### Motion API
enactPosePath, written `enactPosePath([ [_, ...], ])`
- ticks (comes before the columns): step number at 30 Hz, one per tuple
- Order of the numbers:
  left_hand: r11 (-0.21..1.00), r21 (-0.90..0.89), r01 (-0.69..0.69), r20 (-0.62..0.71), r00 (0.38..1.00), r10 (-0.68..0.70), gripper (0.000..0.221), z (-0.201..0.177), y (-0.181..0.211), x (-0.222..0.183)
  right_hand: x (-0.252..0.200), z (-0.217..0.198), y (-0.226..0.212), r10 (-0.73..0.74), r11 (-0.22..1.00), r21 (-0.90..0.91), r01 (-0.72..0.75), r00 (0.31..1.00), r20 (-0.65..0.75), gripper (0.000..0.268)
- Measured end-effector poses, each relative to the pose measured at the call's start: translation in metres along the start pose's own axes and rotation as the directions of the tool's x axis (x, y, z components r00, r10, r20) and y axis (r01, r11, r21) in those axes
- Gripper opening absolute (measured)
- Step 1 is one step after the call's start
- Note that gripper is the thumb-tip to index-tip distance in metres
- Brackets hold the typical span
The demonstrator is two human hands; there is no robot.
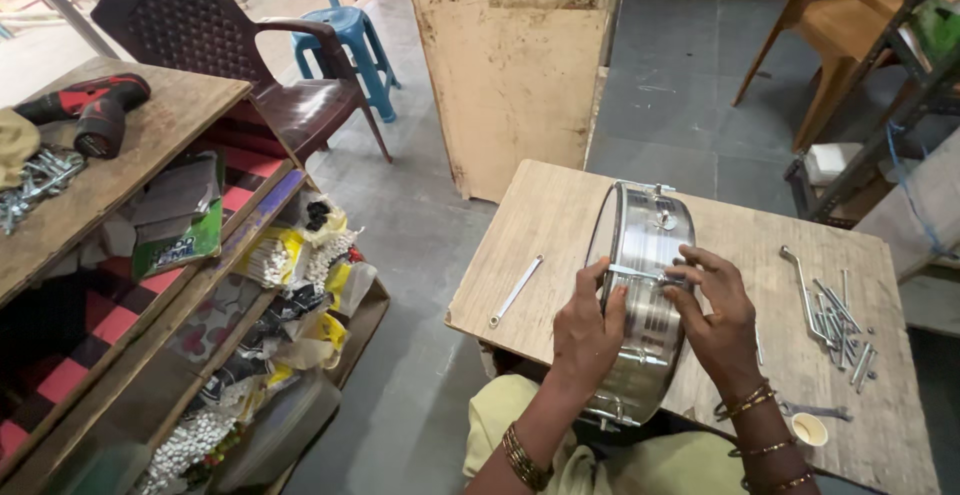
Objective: The person assembles a snare drum by attaching the metal shell to the rim and securing it with tension rods and a wrench.
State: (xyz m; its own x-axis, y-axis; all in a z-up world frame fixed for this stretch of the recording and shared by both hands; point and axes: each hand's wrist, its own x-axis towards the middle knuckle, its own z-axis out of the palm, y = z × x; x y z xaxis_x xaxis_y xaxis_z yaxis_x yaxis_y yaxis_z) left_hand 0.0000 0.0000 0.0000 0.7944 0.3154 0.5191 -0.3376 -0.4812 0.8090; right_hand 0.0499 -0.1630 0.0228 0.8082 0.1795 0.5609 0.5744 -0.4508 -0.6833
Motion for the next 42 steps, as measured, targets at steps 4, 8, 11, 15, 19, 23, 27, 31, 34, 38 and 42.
enactPosePath([
  [4,1.000,-0.022,-0.007,-0.006,1.000,0.007,0.040,-0.005,-0.003,0.002,0.006,0.006,-0.005,-0.120,0.989,-0.085,0.117,0.993,-0.022,0.022],
  [8,0.994,-0.023,-0.103,-0.062,0.993,0.102,0.039,-0.004,-0.007,0.004,0.006,0.012,-0.003,-0.071,0.997,-0.010,0.071,0.997,-0.027,0.017],
  [11,0.998,-0.022,-0.063,-0.035,0.997,0.062,0.039,-0.005,-0.007,0.003,0.004,0.016,-0.001,-0.047,0.999,0.006,0.047,0.998,-0.047,0.016],
  [15,0.998,-0.032,-0.047,-0.015,0.999,0.046,0.039,-0.007,-0.003,0.003,0.002,0.013,-0.006,-0.108,0.993,-0.049,0.105,0.992,-0.064,0.017],
  [19,0.999,-0.022,-0.043,-0.022,0.999,0.043,0.039,-0.008,-0.002,0.003,0.005,0.008,-0.013,-0.167,0.981,-0.103,0.161,0.985,-0.048,0.027],
  [23,1.000,-0.018,0.009,0.008,1.000,-0.009,0.039,-0.008,-0.004,0.002,0.006,0.008,-0.011,-0.167,0.980,-0.112,0.162,0.985,-0.033,0.021],
  [27,0.998,-0.025,-0.063,-0.025,0.998,0.063,0.039,-0.008,-0.006,0.004,0.008,0.011,0.000,-0.234,0.960,-0.162,0.226,0.972,-0.029,0.017],
  [31,1.000,-0.025,-0.012,0.004,1.000,0.012,0.039,-0.008,-0.007,0.004,0.006,0.017,0.008,-0.222,0.961,-0.183,0.210,0.974,-0.048,0.014],
  [34,0.994,-0.019,-0.111,-0.044,0.993,0.110,0.037,-0.007,-0.007,0.004,0.003,0.018,0.006,-0.190,0.974,-0.142,0.179,0.979,-0.072,0.014],
  [38,0.999,-0.035,-0.028,-0.008,1.000,0.027,0.038,-0.008,-0.003,0.004,0.006,0.014,-0.003,-0.180,0.979,-0.109,0.172,0.982,-0.065,0.021],
  [42,0.996,-0.016,-0.090,-0.044,0.995,0.089,0.036,-0.008,-0.003,0.003,0.008,0.008,-0.007,-0.216,0.968,-0.130,0.213,0.976,-0.013,0.022],
])
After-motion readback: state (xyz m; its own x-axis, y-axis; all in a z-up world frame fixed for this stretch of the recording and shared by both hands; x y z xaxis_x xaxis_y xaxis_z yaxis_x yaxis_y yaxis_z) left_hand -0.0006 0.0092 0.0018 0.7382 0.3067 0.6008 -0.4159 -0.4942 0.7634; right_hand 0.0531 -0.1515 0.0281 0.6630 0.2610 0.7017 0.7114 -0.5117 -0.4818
